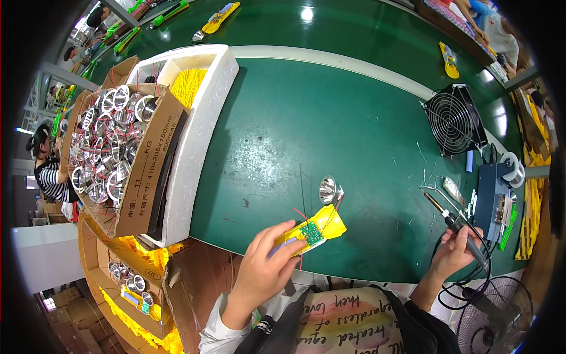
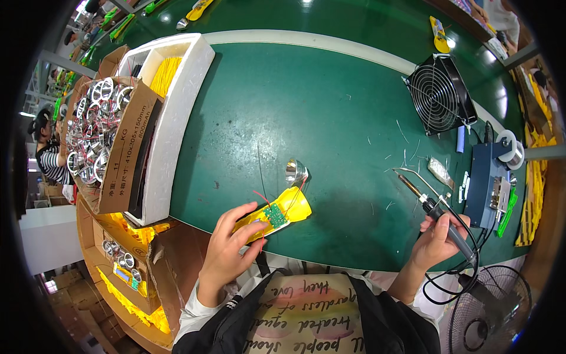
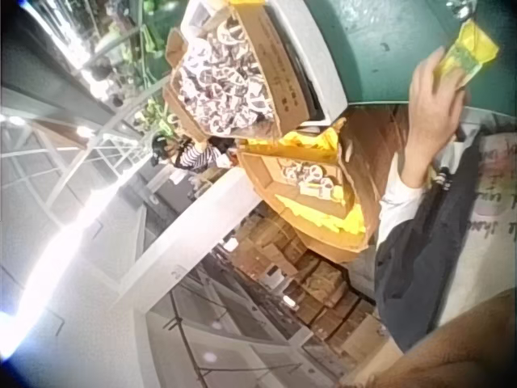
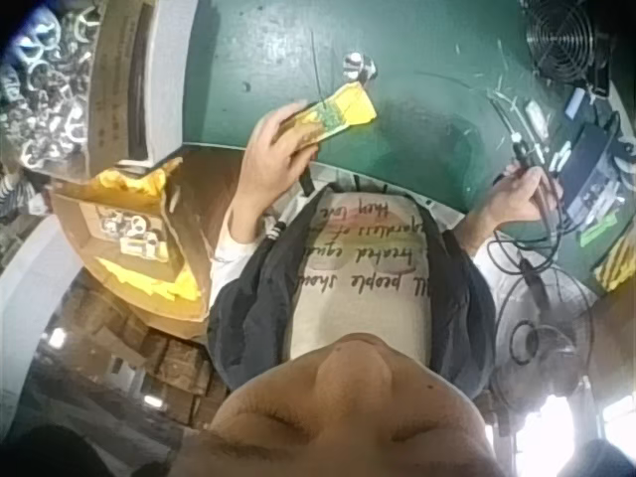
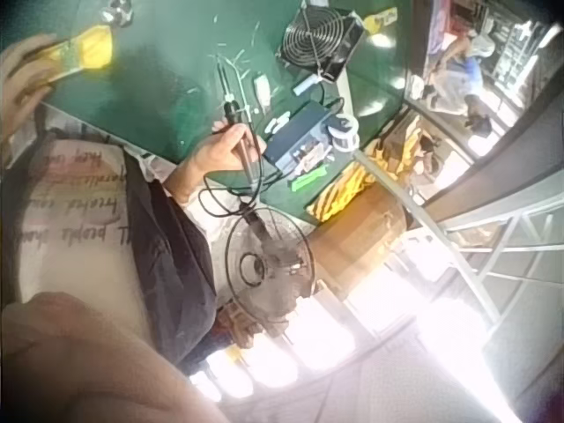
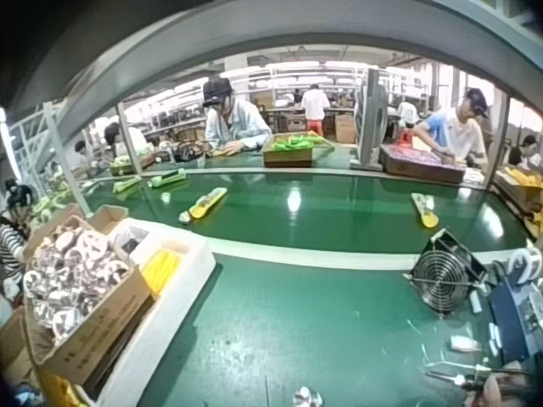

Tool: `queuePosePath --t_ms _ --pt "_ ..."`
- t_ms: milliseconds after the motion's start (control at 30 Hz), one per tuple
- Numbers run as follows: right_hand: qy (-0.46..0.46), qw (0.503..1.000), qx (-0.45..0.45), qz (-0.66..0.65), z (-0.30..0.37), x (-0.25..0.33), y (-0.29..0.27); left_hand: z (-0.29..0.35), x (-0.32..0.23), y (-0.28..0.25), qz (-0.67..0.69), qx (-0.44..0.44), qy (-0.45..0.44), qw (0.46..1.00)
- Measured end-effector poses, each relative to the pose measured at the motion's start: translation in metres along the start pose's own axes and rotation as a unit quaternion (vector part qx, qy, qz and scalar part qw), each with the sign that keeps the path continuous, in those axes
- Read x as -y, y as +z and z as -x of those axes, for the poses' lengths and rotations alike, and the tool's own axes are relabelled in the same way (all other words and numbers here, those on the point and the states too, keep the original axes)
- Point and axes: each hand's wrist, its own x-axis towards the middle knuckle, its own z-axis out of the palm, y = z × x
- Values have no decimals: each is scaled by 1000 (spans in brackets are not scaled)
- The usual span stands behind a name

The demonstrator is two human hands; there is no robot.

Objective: The person gathers flashlight parts and solders wires to the circuit board of a flashlight body using a soldering iron, then places the flashlight onto the conveyor belt.

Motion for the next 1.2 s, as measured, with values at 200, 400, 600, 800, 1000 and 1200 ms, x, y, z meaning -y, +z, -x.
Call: queuePosePath --t_ms 200,400,600,800,1000,1200 --pt "17 1000 19 -9 0 4 8 3 3 5 -2 -84 62 995" --pt "53 985 147 -73 6 25 37 1 -1 24 48 -165 -1 985" --pt "58 960 267 -60 0 41 60 2 -7 32 0 -226 -14 974" --pt "78 917 383 -76 -4 44 77 4 -11 37 -7 -259 -59 964" --pt "135 897 413 -82 9 36 84 1 -19 33 15 -233 -116 966" --pt "149 886 430 -89 13 32 85 -4 -22 29 14 -199 -138 970"
